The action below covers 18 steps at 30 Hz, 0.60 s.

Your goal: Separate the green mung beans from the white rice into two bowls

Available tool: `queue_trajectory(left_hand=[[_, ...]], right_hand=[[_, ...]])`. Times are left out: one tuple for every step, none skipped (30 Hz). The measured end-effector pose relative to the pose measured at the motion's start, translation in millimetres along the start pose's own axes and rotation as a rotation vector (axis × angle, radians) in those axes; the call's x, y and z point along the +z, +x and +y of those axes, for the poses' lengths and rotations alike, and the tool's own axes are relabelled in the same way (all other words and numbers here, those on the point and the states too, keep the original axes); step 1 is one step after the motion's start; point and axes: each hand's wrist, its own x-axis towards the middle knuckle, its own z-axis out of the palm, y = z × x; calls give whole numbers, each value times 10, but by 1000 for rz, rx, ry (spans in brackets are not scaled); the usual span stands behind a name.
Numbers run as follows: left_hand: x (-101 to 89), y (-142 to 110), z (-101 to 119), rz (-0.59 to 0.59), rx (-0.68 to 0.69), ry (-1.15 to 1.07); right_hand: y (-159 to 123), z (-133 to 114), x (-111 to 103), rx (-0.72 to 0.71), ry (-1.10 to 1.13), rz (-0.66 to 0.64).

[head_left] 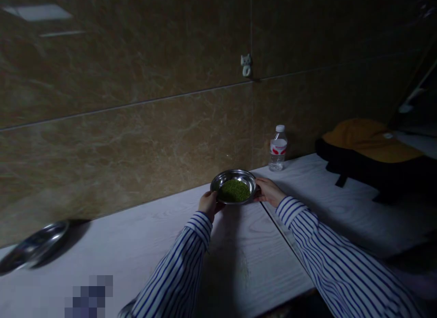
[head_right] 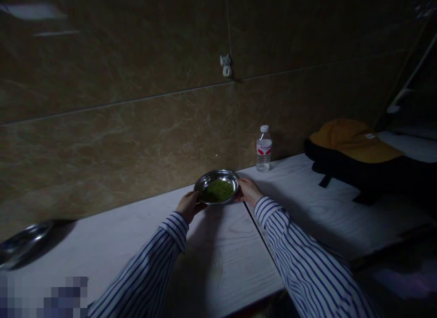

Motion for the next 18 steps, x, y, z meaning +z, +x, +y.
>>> queue_trajectory(left_hand=[[24, 43, 9, -1, -6, 4], [43, 79, 17, -2, -11, 7], [57, 110, 22, -3, -16, 10], [67, 136, 25, -4, -20, 14], [74, 159, 26, -4, -24, 17], [77, 181, 24, -4, -27, 21], [78, 200, 20, -4, -29, 25], [76, 218, 14, -5, -32, 31], [72, 233, 8, -7, -35, 37], [67, 246, 1, -11, -37, 43], [61, 257, -6, -16, -38, 51], [55, 267, -13, -21, -39, 59], [51, 275, -20, -25, -38, 68], [49, 282, -28, -28, -36, 78], [48, 288, -35, -30, -33, 89], [49, 294, -41, -31, -30, 101], [51, 298, -48, -34, -26, 114], [53, 301, -53, -37, -22, 128]], right_hand=[[62, 8, -11, 1, -1, 3], [116, 18, -20, 3, -3, 6], [163, 29, -27, 4, -5, 8], [203, 41, -31, 5, -7, 10], [238, 54, -33, 7, -9, 11], [268, 66, -34, 8, -12, 13], [295, 77, -36, 9, -16, 15], [319, 89, -37, 11, -19, 18], [340, 100, -40, 14, -23, 21], [358, 111, -44, 16, -26, 24], [372, 121, -48, 19, -29, 27], [384, 131, -52, 23, -33, 31], [393, 140, -55, 27, -36, 35], [400, 147, -56, 31, -40, 41], [404, 153, -54, 34, -44, 47], [407, 156, -51, 36, -48, 54], [406, 158, -46, 37, -52, 61], [404, 157, -40, 38, -57, 66]])
